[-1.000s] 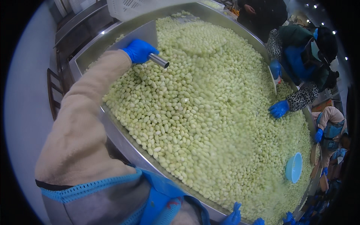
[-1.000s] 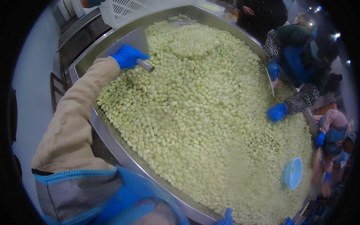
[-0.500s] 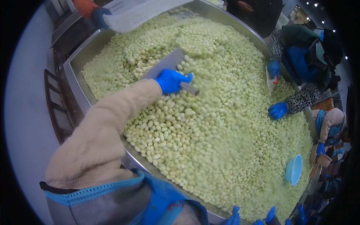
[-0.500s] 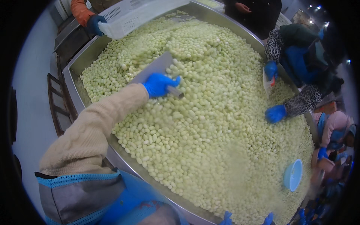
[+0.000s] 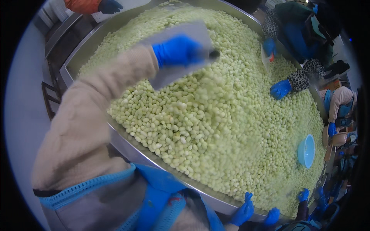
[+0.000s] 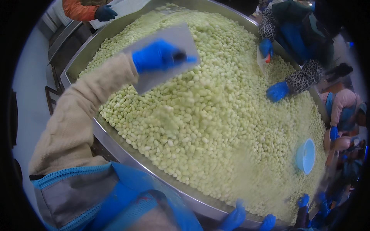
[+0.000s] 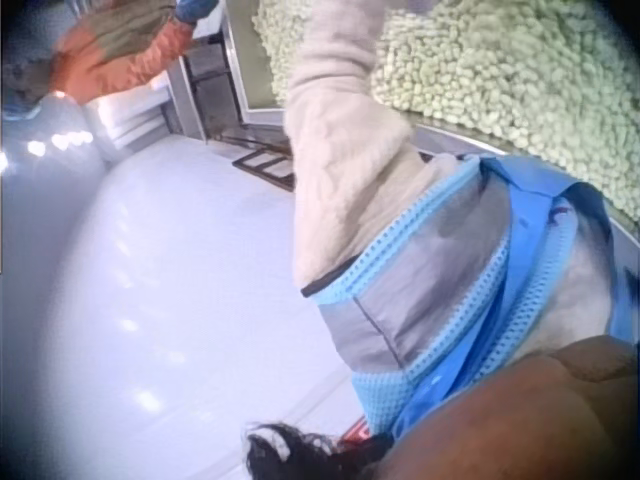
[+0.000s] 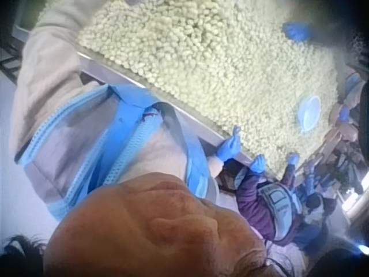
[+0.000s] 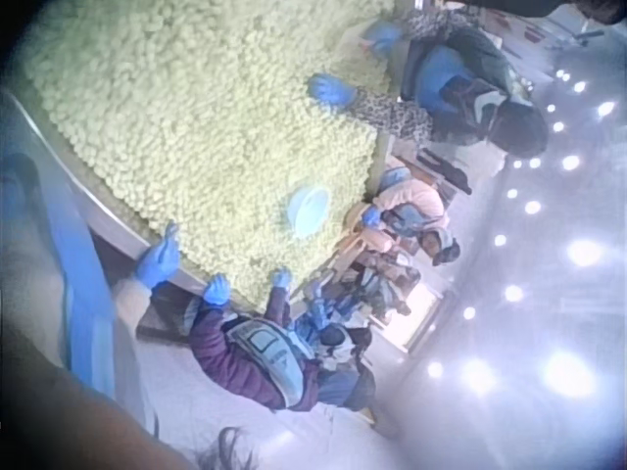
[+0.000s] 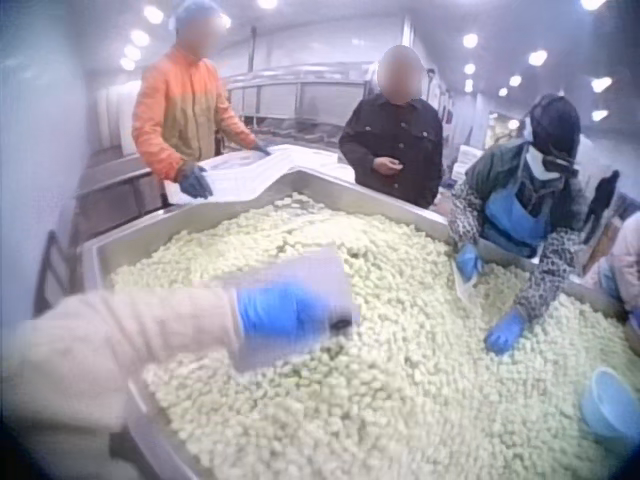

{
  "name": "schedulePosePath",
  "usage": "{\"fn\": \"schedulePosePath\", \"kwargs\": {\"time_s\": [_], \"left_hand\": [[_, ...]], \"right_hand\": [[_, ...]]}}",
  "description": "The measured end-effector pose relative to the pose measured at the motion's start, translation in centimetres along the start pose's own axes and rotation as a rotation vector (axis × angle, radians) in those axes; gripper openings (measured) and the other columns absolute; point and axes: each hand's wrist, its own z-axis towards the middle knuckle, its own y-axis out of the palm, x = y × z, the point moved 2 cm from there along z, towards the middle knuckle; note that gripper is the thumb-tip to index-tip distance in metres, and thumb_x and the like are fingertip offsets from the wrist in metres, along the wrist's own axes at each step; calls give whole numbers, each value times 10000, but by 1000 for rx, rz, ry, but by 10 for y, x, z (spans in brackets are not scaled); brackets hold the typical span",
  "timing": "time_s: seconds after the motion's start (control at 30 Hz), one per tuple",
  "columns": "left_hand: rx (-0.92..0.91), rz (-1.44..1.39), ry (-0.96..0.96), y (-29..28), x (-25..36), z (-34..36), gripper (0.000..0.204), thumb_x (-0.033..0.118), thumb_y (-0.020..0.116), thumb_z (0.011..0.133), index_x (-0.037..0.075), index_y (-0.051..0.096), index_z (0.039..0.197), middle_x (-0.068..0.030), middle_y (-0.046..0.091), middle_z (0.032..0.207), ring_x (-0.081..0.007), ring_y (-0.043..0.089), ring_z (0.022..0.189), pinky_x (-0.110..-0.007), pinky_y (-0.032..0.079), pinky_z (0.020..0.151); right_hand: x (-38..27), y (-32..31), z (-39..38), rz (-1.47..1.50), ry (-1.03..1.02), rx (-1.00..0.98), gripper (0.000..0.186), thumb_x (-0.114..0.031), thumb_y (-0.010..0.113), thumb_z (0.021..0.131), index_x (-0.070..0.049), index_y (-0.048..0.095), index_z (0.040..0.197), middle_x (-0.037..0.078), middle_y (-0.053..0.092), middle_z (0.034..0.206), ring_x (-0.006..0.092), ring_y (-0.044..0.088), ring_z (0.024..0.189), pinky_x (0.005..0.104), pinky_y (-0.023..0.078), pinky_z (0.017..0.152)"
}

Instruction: The person uses a metal scraper and gloved hands to move and sort pale green food items in a large rotating metal tub. They repeatedly scrape, lift, and redistribute the items while other workers perform similar actions nearby.

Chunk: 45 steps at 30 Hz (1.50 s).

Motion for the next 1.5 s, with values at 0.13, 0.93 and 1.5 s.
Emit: {"fn": "schedulePosePath", "kwargs": {"time_s": [0.13,0.93,1.5], "left_hand": [[263,-240,455,-68,53,31,276,183,610,990,-25,703,1146,59,497,567,-24,431,469,-218,437,468],[373,-831,504,-14,63,79,138,152,710,915,40,719,995,0,580,676,-101,574,565,-287,571,585],[449,-882,-1,7,-47,-3,230,172,702,916,70,734,1120,-21,664,809,-95,568,614,-249,487,551]], "right_hand": [[-1,-4,-5,-49,-43,1,425,53,370,952,74,586,1318,224,659,1251,267,650,1129,384,456,1031],[13,3,-4,127,163,44,383,-137,409,1026,45,612,1296,203,643,1277,276,612,1178,393,429,1056],[-22,-9,-4,-316,-162,17,305,-50,483,967,16,694,1177,213,717,1040,314,649,824,404,502,753]]}}
